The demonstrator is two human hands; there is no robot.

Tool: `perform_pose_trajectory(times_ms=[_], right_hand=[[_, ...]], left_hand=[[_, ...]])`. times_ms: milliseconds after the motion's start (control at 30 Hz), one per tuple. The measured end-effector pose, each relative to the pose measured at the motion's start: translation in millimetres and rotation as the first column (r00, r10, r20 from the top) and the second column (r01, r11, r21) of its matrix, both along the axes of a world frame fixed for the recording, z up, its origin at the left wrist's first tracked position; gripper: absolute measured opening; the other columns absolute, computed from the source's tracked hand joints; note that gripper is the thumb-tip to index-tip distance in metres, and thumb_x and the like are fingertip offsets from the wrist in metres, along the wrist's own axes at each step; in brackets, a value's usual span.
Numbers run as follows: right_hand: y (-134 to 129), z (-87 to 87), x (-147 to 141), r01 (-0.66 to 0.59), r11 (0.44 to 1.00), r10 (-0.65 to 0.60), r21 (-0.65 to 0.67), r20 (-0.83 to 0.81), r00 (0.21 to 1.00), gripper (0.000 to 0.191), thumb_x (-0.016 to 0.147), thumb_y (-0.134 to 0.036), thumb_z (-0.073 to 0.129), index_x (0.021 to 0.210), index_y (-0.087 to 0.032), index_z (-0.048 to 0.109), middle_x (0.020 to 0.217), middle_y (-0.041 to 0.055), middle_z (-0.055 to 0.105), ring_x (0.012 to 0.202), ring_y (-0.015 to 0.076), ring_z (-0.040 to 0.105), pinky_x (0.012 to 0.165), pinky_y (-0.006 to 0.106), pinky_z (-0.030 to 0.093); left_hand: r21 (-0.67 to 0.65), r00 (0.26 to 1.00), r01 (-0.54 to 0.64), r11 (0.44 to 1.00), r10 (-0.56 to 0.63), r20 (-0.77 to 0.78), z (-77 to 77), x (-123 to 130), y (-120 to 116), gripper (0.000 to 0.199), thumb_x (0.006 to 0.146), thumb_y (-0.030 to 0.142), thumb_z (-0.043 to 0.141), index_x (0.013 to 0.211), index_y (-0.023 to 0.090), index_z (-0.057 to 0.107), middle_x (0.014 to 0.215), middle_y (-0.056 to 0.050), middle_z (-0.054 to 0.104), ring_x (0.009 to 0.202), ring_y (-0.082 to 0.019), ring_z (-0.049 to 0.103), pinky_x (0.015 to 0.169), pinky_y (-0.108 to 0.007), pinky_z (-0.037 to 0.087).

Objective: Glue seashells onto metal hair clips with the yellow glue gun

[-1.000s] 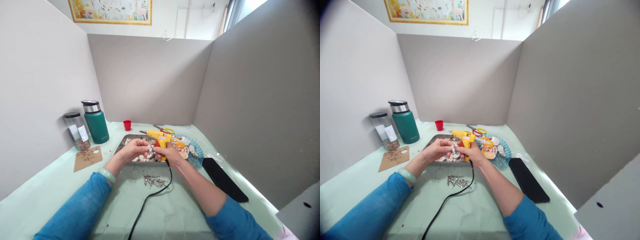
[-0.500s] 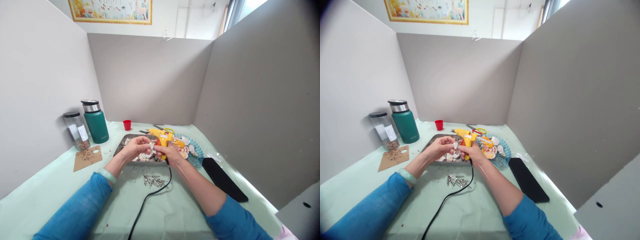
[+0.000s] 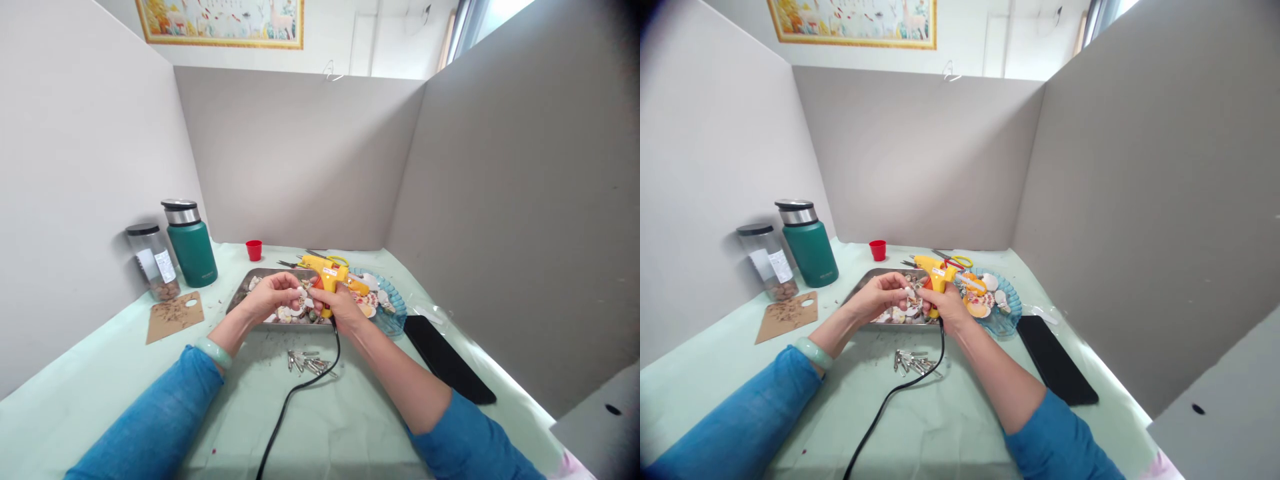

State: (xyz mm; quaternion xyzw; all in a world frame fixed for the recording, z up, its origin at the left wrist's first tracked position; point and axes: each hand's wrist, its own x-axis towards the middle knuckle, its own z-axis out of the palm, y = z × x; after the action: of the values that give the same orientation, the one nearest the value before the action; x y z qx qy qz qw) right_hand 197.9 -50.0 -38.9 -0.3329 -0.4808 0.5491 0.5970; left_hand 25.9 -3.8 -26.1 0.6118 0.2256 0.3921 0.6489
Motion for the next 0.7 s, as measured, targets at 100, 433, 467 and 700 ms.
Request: perform_pose_trajectory(times_ms=[100, 433, 467, 700], right_hand=[[-0.5, 1.2, -1.1, 0.022, 1.000, -0.022, -0.007, -0.033, 0.999, 0.037, 0.061, -0.031, 0.074, 0.089, -0.017, 0.055, 0.049, -0.0082, 0.047, 0.042, 0.0062, 0.042, 0.042, 0.019, 0.039], [1.8, -1.7, -0.5, 0.018, 1.000, -0.018, 0.007, 0.007, 1.000, 0.037, 0.062, -0.033, 0.073, 0.089, -0.016, 0.055, 0.048, -0.0079, 0.049, 0.040, 0.0063, 0.042, 0.041, 0.019, 0.039], [2.3, -2.0, -0.3, 0.018, 1.000, -0.019, 0.011, 0.018, 1.000, 0.037, 0.062, -0.033, 0.073, 0.089, -0.016, 0.055, 0.047, -0.0078, 0.049, 0.040, 0.0065, 0.043, 0.041, 0.019, 0.039], [3.1, -2.2, -1.3, 0.058, 0.998, -0.062, 0.040, 0.087, 0.994, 0.036, 0.063, -0.033, 0.070, 0.091, -0.016, 0.055, 0.046, -0.0083, 0.049, 0.040, 0.0073, 0.044, 0.040, 0.019, 0.037]], left_hand=[[-0.020, 1.000, 0.005, 1.000, -0.005, -0.018, -0.8, 0.9, -0.8, 0.023, 0.064, 0.021, 0.078, 0.078, 0.012, 0.062, 0.064, -0.002, 0.065, 0.052, -0.010, 0.061, 0.054, -0.021, 0.049], [-0.080, 0.998, -0.055, 0.995, 0.054, -0.009, -4.5, 4.8, 0.1, 0.025, 0.063, 0.021, 0.079, 0.078, 0.012, 0.062, 0.064, -0.003, 0.066, 0.056, -0.011, 0.063, 0.058, -0.023, 0.050], [-0.082, 0.998, -0.064, 0.995, 0.063, -0.010, -4.6, 5.2, -0.1, 0.025, 0.063, 0.021, 0.079, 0.078, 0.012, 0.061, 0.065, -0.003, 0.067, 0.056, -0.011, 0.064, 0.059, -0.023, 0.050], [-0.069, 0.996, -0.088, 0.994, 0.087, -0.025, -2.8, 6.7, -3.8, 0.026, 0.063, 0.022, 0.079, 0.079, 0.012, 0.061, 0.069, -0.005, 0.068, 0.060, -0.014, 0.066, 0.066, -0.028, 0.052]])
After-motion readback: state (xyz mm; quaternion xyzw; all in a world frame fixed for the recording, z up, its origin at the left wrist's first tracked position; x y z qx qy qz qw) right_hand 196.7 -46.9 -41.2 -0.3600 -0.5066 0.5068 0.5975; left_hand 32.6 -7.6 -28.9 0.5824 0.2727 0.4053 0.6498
